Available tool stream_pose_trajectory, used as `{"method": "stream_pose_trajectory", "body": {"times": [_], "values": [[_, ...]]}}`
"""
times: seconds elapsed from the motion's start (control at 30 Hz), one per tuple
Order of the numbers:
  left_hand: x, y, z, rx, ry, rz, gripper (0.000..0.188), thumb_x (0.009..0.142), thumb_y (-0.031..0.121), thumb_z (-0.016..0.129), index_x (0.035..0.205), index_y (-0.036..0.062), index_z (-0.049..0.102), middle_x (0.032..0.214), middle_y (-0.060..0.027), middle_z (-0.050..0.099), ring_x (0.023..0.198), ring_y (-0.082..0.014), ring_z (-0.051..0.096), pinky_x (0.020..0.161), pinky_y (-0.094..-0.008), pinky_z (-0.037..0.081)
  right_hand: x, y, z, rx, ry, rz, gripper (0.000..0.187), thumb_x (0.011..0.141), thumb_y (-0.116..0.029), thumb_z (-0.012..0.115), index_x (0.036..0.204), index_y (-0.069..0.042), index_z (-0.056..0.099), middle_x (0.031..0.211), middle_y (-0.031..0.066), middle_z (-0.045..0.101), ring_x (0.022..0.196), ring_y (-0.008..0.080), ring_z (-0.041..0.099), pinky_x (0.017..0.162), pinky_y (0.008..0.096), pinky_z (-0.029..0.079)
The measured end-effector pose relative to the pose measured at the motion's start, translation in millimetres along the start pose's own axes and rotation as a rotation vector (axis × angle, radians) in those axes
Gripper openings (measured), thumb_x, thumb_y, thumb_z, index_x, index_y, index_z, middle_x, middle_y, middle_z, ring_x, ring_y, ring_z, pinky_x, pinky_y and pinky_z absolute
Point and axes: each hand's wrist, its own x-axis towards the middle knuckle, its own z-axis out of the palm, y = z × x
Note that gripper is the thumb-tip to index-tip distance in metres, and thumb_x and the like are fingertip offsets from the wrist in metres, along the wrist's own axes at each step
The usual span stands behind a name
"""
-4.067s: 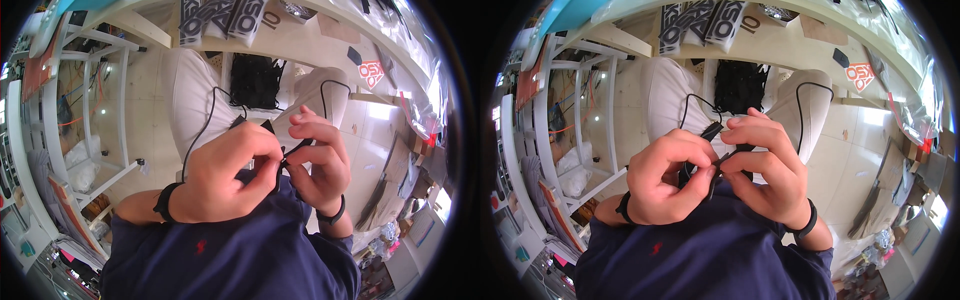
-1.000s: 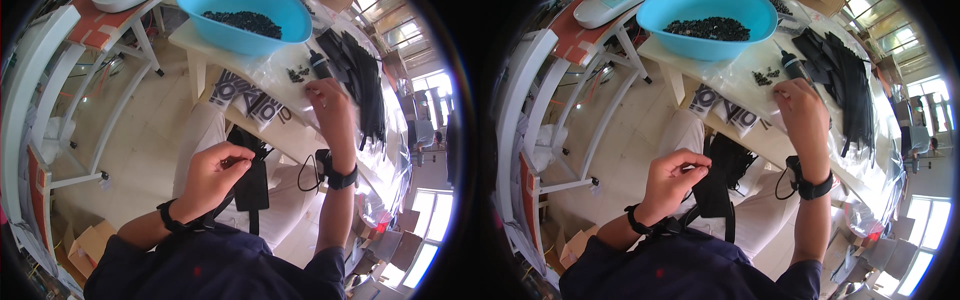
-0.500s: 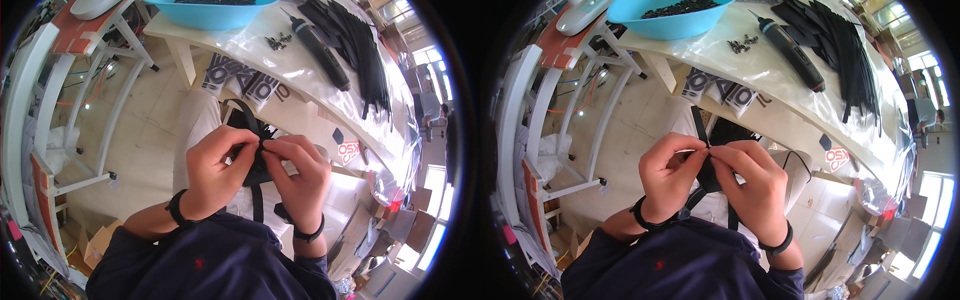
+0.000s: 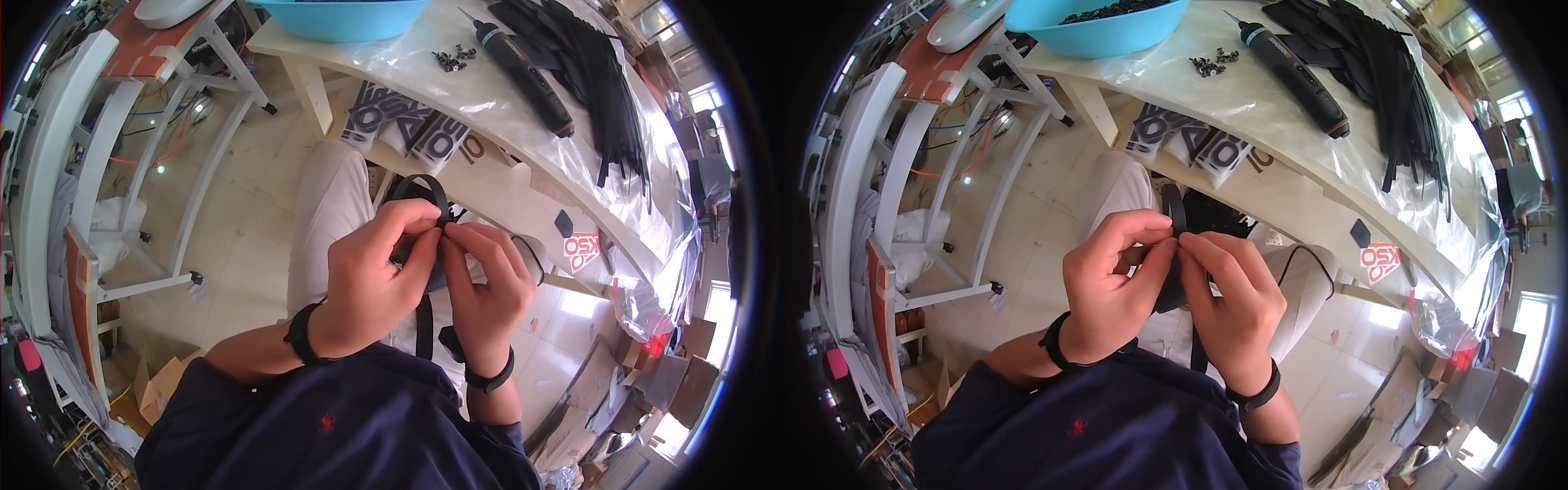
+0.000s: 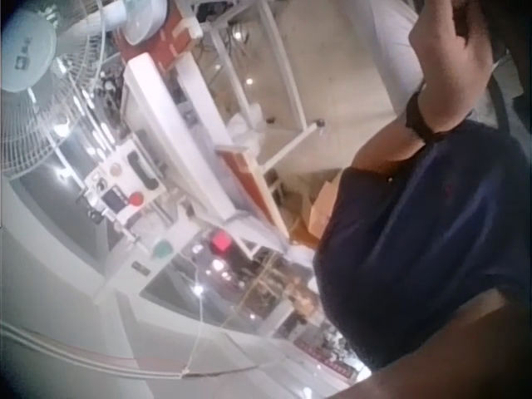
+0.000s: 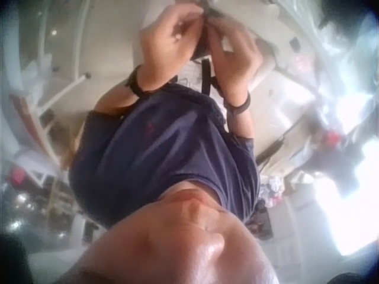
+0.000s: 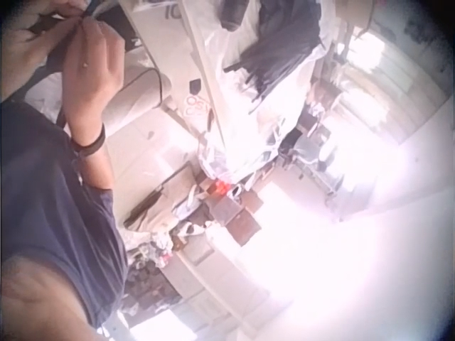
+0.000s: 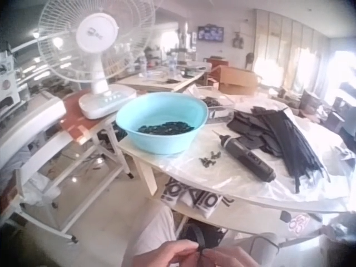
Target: The person is assembling small electronic components, specifically attaching a strap or bracket to a black rectangular housing using screws and an electric screwdriver.
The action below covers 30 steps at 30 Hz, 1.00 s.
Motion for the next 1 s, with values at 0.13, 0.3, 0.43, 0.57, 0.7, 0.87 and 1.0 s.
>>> {"method": "stream_pose_trajectory", "body": {"times": [0.13,0.3,0.43,0.57,0.7,0.87,1.0], "values": [[-2,-1,1,0.091,0.014,0.053,0.020,0.088,-0.012,0.066,0.107,-0.0053,0.065,0.096,-0.0087,0.071,0.085,-0.0091,0.068,0.072,-0.0230,0.057,-1,0,-1,-0.051,-0.011,-0.048,0.024,0.075,0.009,0.076,0.097,-0.001,0.073,0.090,0.0095,0.069,0.075,0.0222,0.067,0.064,0.0302,0.054],[-4,2,1,0.221,-0.008,0.185,0.024,0.085,-0.013,0.068,0.107,-0.0046,0.066,0.095,-0.0123,0.072,0.083,-0.0158,0.071,0.073,-0.0266,0.058,-4,5,0,-0.143,0.009,-0.108,0.024,0.074,0.007,0.078,0.096,-0.001,0.072,0.088,0.0091,0.068,0.073,0.0228,0.065,0.062,0.0317,0.052],[1,7,1,0.220,-0.017,0.316,0.029,0.080,-0.015,0.069,0.107,-0.0044,0.065,0.095,-0.0159,0.071,0.083,-0.0247,0.072,0.074,-0.0304,0.058,-4,5,-1,-0.194,0.031,-0.124,0.026,0.073,0.005,0.080,0.097,-0.002,0.070,0.088,0.0087,0.068,0.073,0.0231,0.064,0.062,0.0330,0.051],[1,1,2,0.227,0.002,0.406,0.035,0.076,-0.018,0.068,0.108,-0.0041,0.063,0.096,-0.0182,0.069,0.085,-0.0309,0.070,0.074,-0.0337,0.058,-2,4,1,-0.213,0.020,-0.144,0.024,0.075,0.004,0.080,0.096,-0.002,0.070,0.087,0.0081,0.067,0.073,0.0230,0.063,0.062,0.0332,0.051],[3,-3,1,0.255,0.000,0.473,0.036,0.077,-0.018,0.067,0.109,-0.0043,0.062,0.095,-0.0186,0.068,0.084,-0.0311,0.069,0.073,-0.0341,0.057,1,5,-3,-0.286,-0.019,-0.203,0.019,0.077,0.000,0.080,0.092,-0.003,0.068,0.084,0.0072,0.065,0.070,0.0226,0.061,0.060,0.0332,0.049],[-7,-5,0,0.144,0.020,0.380,0.038,0.078,-0.020,0.067,0.113,-0.0066,0.060,0.099,-0.0171,0.069,0.087,-0.0232,0.070,0.076,-0.0295,0.056,-2,-3,-3,-0.030,-0.004,0.065,0.025,0.074,0.001,0.081,0.095,-0.003,0.066,0.083,0.0076,0.063,0.067,0.0219,0.060,0.056,0.0337,0.048],[-11,-6,1,0.084,0.030,0.284,0.040,0.080,-0.020,0.068,0.116,-0.0078,0.058,0.102,-0.0160,0.070,0.089,-0.0171,0.068,0.080,-0.0259,0.054,-5,4,2,-0.028,0.046,-0.235,0.030,0.071,0.006,0.079,0.098,-0.001,0.068,0.085,0.0082,0.064,0.071,0.0242,0.062,0.058,0.0328,0.050]]}}
